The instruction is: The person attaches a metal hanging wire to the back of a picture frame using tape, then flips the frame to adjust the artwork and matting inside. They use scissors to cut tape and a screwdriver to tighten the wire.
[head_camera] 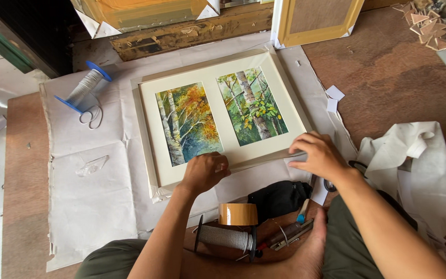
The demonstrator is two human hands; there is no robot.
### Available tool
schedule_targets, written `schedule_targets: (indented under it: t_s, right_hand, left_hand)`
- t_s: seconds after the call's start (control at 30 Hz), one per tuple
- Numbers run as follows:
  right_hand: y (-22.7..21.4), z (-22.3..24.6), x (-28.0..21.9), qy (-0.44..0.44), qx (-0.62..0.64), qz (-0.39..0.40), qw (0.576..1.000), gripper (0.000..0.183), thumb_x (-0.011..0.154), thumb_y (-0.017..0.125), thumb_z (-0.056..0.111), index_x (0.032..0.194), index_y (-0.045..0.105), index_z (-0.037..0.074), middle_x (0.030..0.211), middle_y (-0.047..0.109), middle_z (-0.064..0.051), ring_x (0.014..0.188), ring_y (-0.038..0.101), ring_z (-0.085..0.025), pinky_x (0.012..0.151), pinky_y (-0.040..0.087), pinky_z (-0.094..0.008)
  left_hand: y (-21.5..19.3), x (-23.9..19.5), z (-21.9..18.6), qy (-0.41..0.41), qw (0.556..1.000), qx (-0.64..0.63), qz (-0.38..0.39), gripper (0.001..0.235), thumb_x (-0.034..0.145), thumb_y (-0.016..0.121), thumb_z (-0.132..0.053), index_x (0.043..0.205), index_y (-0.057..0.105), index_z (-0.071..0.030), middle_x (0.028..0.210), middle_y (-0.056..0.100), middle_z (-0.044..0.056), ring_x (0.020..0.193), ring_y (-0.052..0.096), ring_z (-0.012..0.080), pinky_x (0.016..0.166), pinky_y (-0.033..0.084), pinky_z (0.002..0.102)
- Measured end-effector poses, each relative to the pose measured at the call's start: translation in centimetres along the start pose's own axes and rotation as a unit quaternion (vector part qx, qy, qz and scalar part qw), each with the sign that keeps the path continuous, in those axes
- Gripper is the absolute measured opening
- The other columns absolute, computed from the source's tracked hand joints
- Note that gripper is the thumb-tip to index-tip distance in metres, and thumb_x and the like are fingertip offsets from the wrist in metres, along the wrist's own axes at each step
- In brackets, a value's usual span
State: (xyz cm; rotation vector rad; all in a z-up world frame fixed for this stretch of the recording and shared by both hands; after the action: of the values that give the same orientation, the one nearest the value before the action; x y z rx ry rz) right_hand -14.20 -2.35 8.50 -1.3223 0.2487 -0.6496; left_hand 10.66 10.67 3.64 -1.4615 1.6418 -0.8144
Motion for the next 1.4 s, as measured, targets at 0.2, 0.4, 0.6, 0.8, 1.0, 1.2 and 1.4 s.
schedule_targets:
  t_s: [0.2, 0.4, 0.6, 0.8, 1.0, 1.2, 1.4]
  right_hand:
    - [2.3, -0.6, -0.2, -0.005, -0.058, 0.005, 0.998, 0.014, 0.077, 0.083, 0.032, 0.084, 0.07, 0.03, 0.102, 0.072, 0.014, 0.1, 0.068, -0.014, 0.084, 0.051, -0.036]
    - [2.6, -1.7, -0.4, 0.006, -0.047, -0.008, 0.999, 0.007, 0.082, 0.077, 0.029, 0.082, 0.071, 0.03, 0.102, 0.075, 0.014, 0.101, 0.07, -0.01, 0.087, 0.049, -0.034]
    - [2.5, -2.6, 0.0, 0.035, 0.006, 0.003, 0.999, 0.006, 0.084, 0.076, 0.022, 0.086, 0.072, 0.027, 0.102, 0.077, 0.011, 0.101, 0.071, -0.015, 0.085, 0.053, -0.035]
    - [0.5, -4.1, -1.2, 0.098, 0.063, 0.015, 0.993, 0.028, 0.072, 0.087, 0.029, 0.097, 0.076, 0.026, 0.113, 0.077, 0.006, 0.112, 0.07, -0.023, 0.091, 0.054, -0.04]
    - [1.6, -5.0, -0.9, 0.086, 0.054, -0.005, 0.995, 0.003, 0.085, 0.078, 0.022, 0.087, 0.076, 0.023, 0.105, 0.078, 0.006, 0.107, 0.071, -0.021, 0.088, 0.055, -0.037]
    - [1.0, -4.6, -0.8, 0.107, -0.028, 0.002, 0.994, 0.003, 0.086, 0.076, 0.029, 0.089, 0.074, 0.027, 0.104, 0.076, 0.012, 0.113, 0.067, -0.015, 0.092, 0.054, -0.033]
    - [1.1, -5.0, -0.5, 0.117, -0.019, -0.01, 0.993, 0.004, 0.086, 0.077, 0.027, 0.086, 0.074, 0.029, 0.103, 0.075, 0.013, 0.112, 0.067, -0.015, 0.091, 0.055, -0.033]
  left_hand:
    - [0.0, 0.1, 0.0, -0.003, 1.0, -0.002, 0.004, 0.012, 0.087, 0.071, -0.035, 0.091, 0.071, -0.024, 0.097, 0.075, 0.0, 0.093, 0.073, 0.0283, 0.077, 0.058, 0.044]
    - [-0.1, 0.1, -0.1, -0.016, 1.0, -0.01, 0.022, 0.011, 0.087, 0.071, -0.035, 0.09, 0.07, -0.023, 0.094, 0.075, 0.001, 0.092, 0.073, 0.0297, 0.078, 0.058, 0.045]
    - [0.2, 0.2, 0.3, -0.024, 1.0, -0.002, 0.019, 0.01, 0.089, 0.071, -0.033, 0.093, 0.07, -0.024, 0.092, 0.075, 0.0, 0.09, 0.074, 0.0285, 0.077, 0.059, 0.044]
    - [0.4, 0.3, 0.6, -0.023, 0.999, -0.017, 0.016, 0.011, 0.089, 0.07, -0.03, 0.096, 0.07, -0.023, 0.089, 0.075, 0.001, 0.089, 0.074, 0.0303, 0.078, 0.058, 0.045]
    - [0.2, 0.2, 0.5, -0.024, 0.999, -0.02, 0.015, 0.013, 0.088, 0.069, -0.031, 0.098, 0.07, -0.022, 0.09, 0.075, 0.003, 0.089, 0.074, 0.0319, 0.078, 0.058, 0.047]
    - [0.4, 0.2, 0.8, -0.033, 0.999, -0.019, 0.012, 0.013, 0.09, 0.068, -0.029, 0.101, 0.07, -0.022, 0.085, 0.075, 0.003, 0.086, 0.074, 0.0323, 0.077, 0.059, 0.046]
    - [1.0, 0.5, 1.6, -0.044, 0.999, -0.014, 0.007, 0.011, 0.092, 0.067, -0.029, 0.101, 0.069, -0.023, 0.083, 0.075, 0.003, 0.083, 0.074, 0.0322, 0.076, 0.059, 0.047]
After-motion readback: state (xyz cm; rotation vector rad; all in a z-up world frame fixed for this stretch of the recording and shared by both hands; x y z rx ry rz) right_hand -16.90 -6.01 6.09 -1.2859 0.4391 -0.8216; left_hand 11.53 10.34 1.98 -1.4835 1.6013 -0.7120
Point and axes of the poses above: each hand's wrist, its own x-axis towards the middle knuckle, its own y-axis out of the palm, z = x × y, the point moved 9 cm from there along x, towards the middle knuckle
